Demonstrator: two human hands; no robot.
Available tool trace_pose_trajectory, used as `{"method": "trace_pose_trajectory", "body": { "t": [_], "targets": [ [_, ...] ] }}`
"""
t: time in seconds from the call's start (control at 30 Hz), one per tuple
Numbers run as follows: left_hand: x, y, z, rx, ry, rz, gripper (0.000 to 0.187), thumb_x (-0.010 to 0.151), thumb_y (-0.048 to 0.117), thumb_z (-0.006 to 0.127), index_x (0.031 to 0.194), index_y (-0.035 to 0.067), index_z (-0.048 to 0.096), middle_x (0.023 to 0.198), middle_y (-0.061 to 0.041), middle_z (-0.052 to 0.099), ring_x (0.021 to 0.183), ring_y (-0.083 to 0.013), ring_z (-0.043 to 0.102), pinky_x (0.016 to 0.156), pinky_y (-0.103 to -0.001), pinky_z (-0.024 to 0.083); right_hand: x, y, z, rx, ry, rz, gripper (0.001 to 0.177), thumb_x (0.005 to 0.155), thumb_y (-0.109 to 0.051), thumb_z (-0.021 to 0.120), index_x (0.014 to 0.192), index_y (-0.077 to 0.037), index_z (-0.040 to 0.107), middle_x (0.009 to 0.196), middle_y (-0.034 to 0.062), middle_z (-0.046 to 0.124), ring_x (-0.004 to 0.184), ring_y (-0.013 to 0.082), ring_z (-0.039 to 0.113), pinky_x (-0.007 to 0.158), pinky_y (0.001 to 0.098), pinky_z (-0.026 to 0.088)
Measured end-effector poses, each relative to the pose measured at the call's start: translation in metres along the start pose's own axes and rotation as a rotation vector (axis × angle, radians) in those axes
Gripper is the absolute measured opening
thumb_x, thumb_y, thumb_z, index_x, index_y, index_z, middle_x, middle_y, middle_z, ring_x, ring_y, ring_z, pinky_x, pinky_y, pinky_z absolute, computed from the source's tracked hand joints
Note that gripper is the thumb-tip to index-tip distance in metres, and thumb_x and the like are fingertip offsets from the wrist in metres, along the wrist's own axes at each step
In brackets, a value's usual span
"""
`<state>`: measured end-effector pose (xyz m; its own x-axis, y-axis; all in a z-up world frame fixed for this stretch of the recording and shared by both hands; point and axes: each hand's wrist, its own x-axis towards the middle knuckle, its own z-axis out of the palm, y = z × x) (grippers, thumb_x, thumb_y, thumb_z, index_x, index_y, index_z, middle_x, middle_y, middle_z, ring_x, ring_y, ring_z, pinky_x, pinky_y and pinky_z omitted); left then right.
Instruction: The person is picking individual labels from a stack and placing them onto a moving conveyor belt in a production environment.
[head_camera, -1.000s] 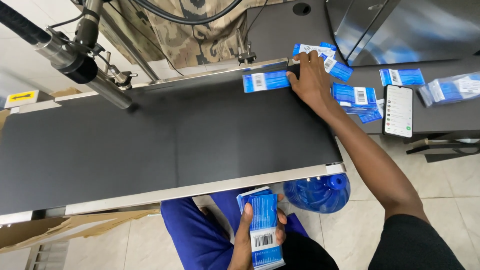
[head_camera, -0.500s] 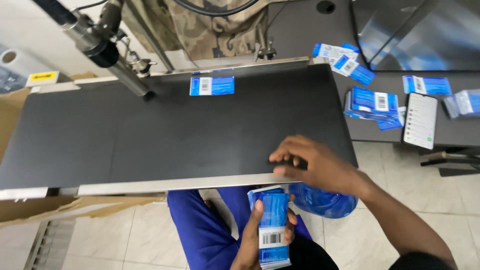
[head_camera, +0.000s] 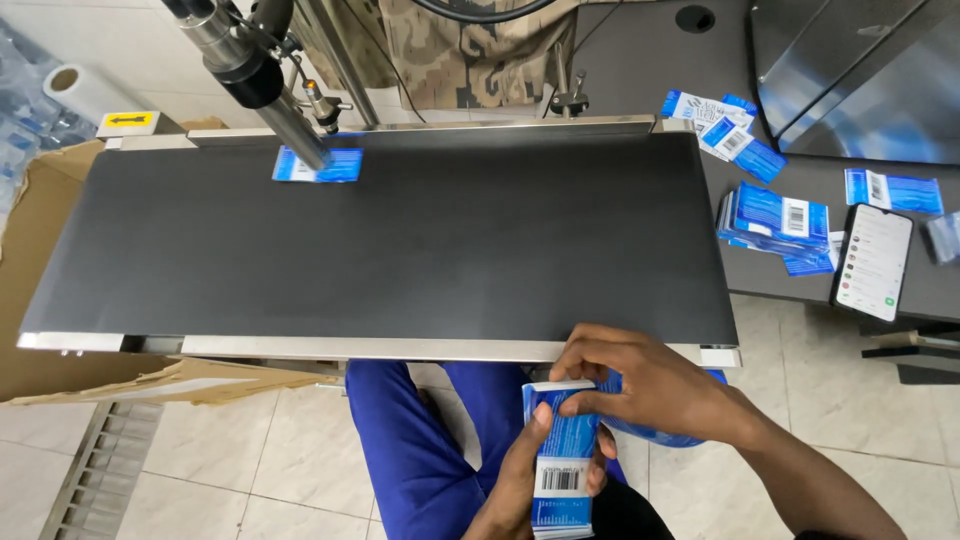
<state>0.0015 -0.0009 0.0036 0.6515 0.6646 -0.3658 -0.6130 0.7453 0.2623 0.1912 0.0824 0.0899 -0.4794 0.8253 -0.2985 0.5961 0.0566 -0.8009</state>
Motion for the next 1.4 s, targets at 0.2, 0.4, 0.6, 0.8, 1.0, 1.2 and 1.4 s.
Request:
{"method": "trace_pose_trajectory", "body": {
  "t": [0.2,0.4,0.6,0.8,1.0,1.2,1.4],
  "targets": [
    [-0.002,0.003,0.004,0.041,-0.050,0.026,0.068,0.105,0.055,0.054,0.138,-0.004,0.058,0.104,-0.019,0.073,0.073,-0.0184,0.071,0.064,-0.027,0.059,-0.001,0.015,-0.006,0.056,0.085,-0.163,0.017,0.090,-0.036,0.085,0.091,-0.020,0.084,0.095,-0.0056,0.079,0.082,0.0101,0.077,0.071,0.0265,0.063],
    [0.001,0.000,0.000,0.036,-0.073,0.056,0.072,0.106,0.055,0.050,0.146,-0.005,0.055,0.105,-0.021,0.072,0.072,-0.0178,0.069,0.064,-0.027,0.057,-0.005,0.010,-0.019,0.119,0.164,-0.190,0.009,0.085,-0.025,0.091,0.084,-0.017,0.088,0.086,-0.0037,0.083,0.076,0.0101,0.078,0.068,0.0262,0.061],
    [0.000,0.000,-0.013,0.136,-0.020,-0.114,0.080,0.101,0.069,0.046,0.113,-0.006,0.071,0.075,-0.012,0.071,0.059,-0.0138,0.067,0.052,-0.020,0.045,-0.013,0.026,-0.035,0.112,0.270,-0.282,0.010,0.084,-0.022,0.090,0.089,-0.014,0.088,0.090,0.0011,0.084,0.083,0.0114,0.081,0.074,0.0259,0.061],
    [0.003,-0.007,-0.026,0.012,0.013,-0.094,0.081,0.102,0.065,0.046,0.132,-0.009,0.059,0.106,-0.021,0.071,0.067,-0.0216,0.065,0.060,-0.029,0.052,-0.022,0.033,-0.046,0.342,0.235,-0.124,0.012,0.086,-0.021,0.090,0.095,-0.012,0.088,0.094,0.0047,0.084,0.079,0.0125,0.078,0.068,0.0242,0.060],
    [0.002,0.002,-0.013,0.059,0.020,0.014,0.085,0.097,0.064,0.054,0.148,-0.005,0.057,0.099,-0.020,0.072,0.065,-0.0201,0.066,0.057,-0.030,0.053,-0.014,0.059,-0.059,0.458,0.407,-0.146,0.014,0.088,-0.012,0.088,0.101,-0.011,0.081,0.099,0.0049,0.080,0.094,0.0166,0.081,0.079,0.0286,0.068],
    [0.001,0.003,-0.010,0.064,0.056,0.029,0.087,0.097,0.063,0.055,0.150,-0.007,0.056,0.097,-0.020,0.073,0.061,-0.0211,0.066,0.057,-0.031,0.053,0.021,0.093,-0.097,0.357,0.703,0.067,0.029,0.099,-0.020,0.080,0.127,-0.017,0.072,0.103,-0.0013,0.072,0.096,0.0110,0.073,0.085,0.0264,0.060],
    [0.001,0.003,-0.008,0.088,0.033,0.023,0.087,0.097,0.063,0.054,0.150,-0.007,0.056,0.098,-0.020,0.073,0.062,-0.0214,0.066,0.058,-0.032,0.055,0.070,0.139,-0.137,0.218,0.820,-0.026,0.014,0.105,-0.012,0.079,0.118,-0.013,0.073,0.089,-0.0028,0.059,0.076,0.0064,0.057,0.073,0.0252,0.052]
  ]
}}
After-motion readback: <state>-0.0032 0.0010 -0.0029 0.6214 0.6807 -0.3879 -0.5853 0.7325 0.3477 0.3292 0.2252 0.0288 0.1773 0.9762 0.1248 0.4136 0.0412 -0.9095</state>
